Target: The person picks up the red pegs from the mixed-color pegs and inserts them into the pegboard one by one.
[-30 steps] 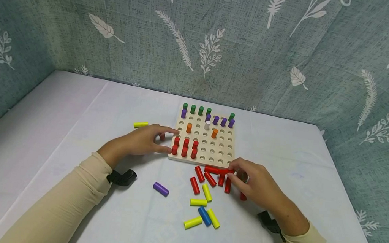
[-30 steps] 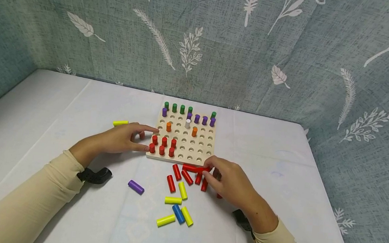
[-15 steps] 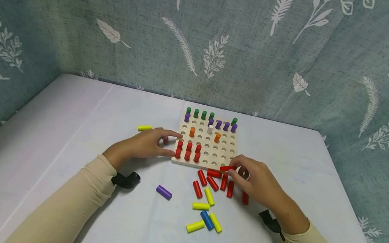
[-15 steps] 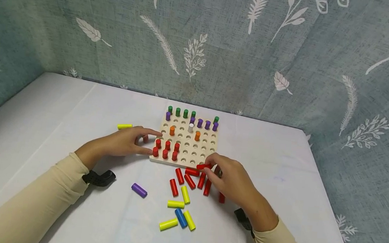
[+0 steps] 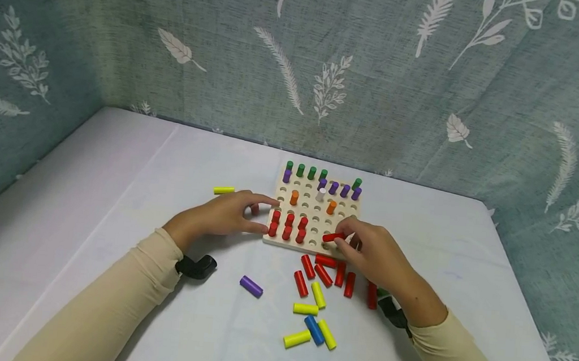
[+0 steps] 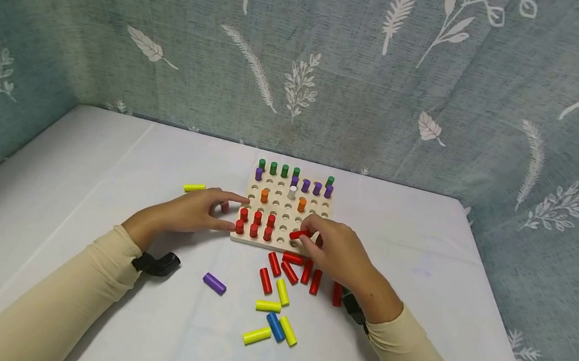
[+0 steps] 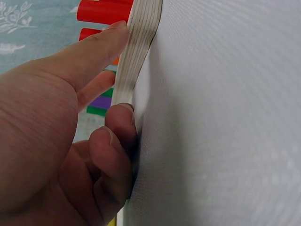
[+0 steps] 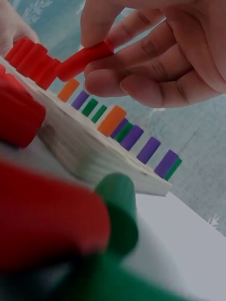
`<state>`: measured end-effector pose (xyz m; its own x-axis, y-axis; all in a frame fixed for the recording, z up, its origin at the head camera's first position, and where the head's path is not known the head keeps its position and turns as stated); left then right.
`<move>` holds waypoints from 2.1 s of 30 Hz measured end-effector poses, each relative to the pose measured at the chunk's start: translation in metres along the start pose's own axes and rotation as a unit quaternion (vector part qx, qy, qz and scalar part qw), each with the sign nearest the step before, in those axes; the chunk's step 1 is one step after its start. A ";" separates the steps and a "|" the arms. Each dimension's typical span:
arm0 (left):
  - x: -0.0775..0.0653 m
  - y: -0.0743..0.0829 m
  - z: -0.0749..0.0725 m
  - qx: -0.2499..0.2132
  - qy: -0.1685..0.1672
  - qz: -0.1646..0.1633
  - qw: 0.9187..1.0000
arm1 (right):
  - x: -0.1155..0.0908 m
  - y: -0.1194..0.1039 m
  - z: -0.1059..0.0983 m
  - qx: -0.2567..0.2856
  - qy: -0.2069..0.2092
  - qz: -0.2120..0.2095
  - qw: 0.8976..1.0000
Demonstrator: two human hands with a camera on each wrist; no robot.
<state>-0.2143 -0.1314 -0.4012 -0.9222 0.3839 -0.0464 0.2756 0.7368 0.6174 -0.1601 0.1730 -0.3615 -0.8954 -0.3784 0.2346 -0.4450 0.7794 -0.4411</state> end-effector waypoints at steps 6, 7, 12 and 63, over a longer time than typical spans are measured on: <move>-0.001 0.002 0.001 0.000 -0.006 -0.004 1.000 | 0.012 -0.002 0.003 0.009 0.005 0.011 1.000; -0.001 0.002 0.002 0.000 -0.006 -0.003 1.000 | 0.013 -0.003 0.004 0.011 0.008 0.015 1.000; 0.001 0.003 0.004 -0.002 -0.005 0.004 1.000 | 0.019 -0.005 0.006 0.020 0.019 0.021 0.999; 0.004 0.003 -0.001 -0.001 -0.005 0.006 1.000 | 0.020 0.001 0.013 0.045 -0.076 0.027 0.996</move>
<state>-0.2178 -0.1285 -0.3989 -0.9160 0.3985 -0.0472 0.2861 0.7311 0.6194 -0.1791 0.1599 -0.3688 -0.9075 -0.4127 0.0780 -0.3890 0.7557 -0.5268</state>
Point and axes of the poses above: each hand's wrist, its own x-axis towards the middle knuckle, its own z-axis out of the palm, y = z × x, the point moved 1 cm from there along x, towards the middle knuckle, and after that the axes turned 10 degrees about y, right-handed, at the moved point
